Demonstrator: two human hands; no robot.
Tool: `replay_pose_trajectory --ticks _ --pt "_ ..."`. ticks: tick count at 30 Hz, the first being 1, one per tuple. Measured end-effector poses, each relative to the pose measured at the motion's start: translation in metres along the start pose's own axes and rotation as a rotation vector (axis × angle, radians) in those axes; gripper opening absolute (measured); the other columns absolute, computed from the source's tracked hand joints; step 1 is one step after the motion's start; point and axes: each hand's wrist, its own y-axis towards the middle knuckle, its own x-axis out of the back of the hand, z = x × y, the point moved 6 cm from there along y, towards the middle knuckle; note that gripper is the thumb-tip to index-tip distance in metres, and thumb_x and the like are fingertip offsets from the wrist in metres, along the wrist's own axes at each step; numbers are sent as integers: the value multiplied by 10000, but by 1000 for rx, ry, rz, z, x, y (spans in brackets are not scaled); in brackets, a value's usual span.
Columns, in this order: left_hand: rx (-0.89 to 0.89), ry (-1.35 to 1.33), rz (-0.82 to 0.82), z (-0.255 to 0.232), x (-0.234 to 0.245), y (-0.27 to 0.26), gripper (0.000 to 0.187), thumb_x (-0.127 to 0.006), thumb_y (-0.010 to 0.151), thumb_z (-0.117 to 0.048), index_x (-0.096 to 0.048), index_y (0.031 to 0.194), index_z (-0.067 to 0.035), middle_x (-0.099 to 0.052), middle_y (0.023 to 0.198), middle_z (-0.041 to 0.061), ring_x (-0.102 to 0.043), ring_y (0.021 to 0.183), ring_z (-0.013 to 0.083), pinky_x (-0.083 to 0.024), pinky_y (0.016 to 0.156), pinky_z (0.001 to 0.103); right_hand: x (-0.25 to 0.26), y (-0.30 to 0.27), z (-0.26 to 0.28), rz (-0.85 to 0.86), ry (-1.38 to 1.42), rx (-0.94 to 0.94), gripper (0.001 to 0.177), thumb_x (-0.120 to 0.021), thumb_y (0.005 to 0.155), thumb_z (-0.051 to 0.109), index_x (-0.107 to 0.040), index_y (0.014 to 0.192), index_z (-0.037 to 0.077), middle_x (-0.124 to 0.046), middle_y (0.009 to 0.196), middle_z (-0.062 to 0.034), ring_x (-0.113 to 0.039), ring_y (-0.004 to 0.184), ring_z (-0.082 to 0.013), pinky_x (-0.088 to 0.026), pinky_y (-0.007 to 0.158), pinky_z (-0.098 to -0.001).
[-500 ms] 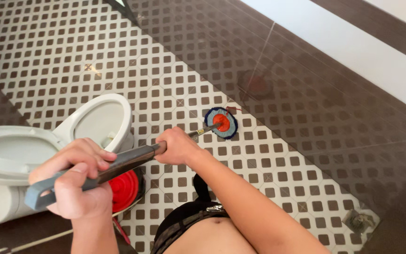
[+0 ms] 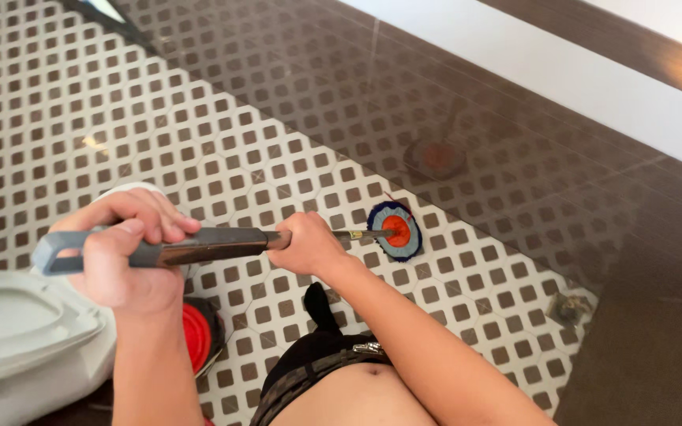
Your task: The person mops a tiled bathroom floor by hand using a rotating mop head and a handle, moving the mop around a corner and near a toilet.
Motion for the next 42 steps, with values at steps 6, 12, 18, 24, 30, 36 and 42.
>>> replay_pose_trajectory --ticks 6,12,18,24,30,36,42 --pt "137 -186 122 48 -59 9 232 -474 846 -109 -482 683 56 -499 624 172 -493 560 224 -551 616 386 49 -22 -46 -118 63 -173 193 -726 678 187 -640 666 14 -619 566 -119 -589 530 -272 -501 561 -393" --pt "142 -230 185 78 -119 2 193 -475 820 -107 -482 675 20 -510 663 146 -508 554 210 -558 602 384 92 -49 -83 -240 52 -252 207 -718 738 162 -628 676 -13 -607 567 -128 -569 520 -264 -490 562 -394" --pt "202 -251 214 100 -157 -5 183 -482 785 -111 -493 658 20 -506 643 121 -514 579 209 -571 621 397 122 -66 -105 -331 48 -303 225 -730 741 154 -617 678 -29 -604 582 -133 -559 529 -263 -480 556 -404" --pt "292 -257 292 131 -190 -24 204 -475 766 -142 -515 658 27 -528 622 123 -527 567 204 -570 627 379 142 -97 -136 -420 38 -465 180 -696 772 163 -651 727 -5 -623 622 -158 -576 561 -277 -491 591 -407" --pt "356 -353 388 175 -218 -66 212 -491 769 -155 -529 678 33 -539 625 129 -543 587 207 -570 644 381 152 -132 -190 -526 36 -517 153 -717 695 162 -689 757 25 -712 702 -102 -669 632 -251 -533 637 -401" --pt "482 -332 497 205 -232 -133 202 -465 770 -129 -531 694 46 -571 658 128 -613 676 227 -556 723 354 146 -190 -242 -556 29 -825 123 -636 792 171 -694 885 113 -695 735 -160 -682 650 -334 -535 630 -437" --pt "524 -260 572 205 -222 -159 212 -448 826 -81 -549 704 60 -596 679 125 -660 728 234 -560 742 349 130 -211 -280 -590 -85 -788 114 -692 752 142 -708 848 82 -707 898 -93 -668 785 -330 -518 684 -444"
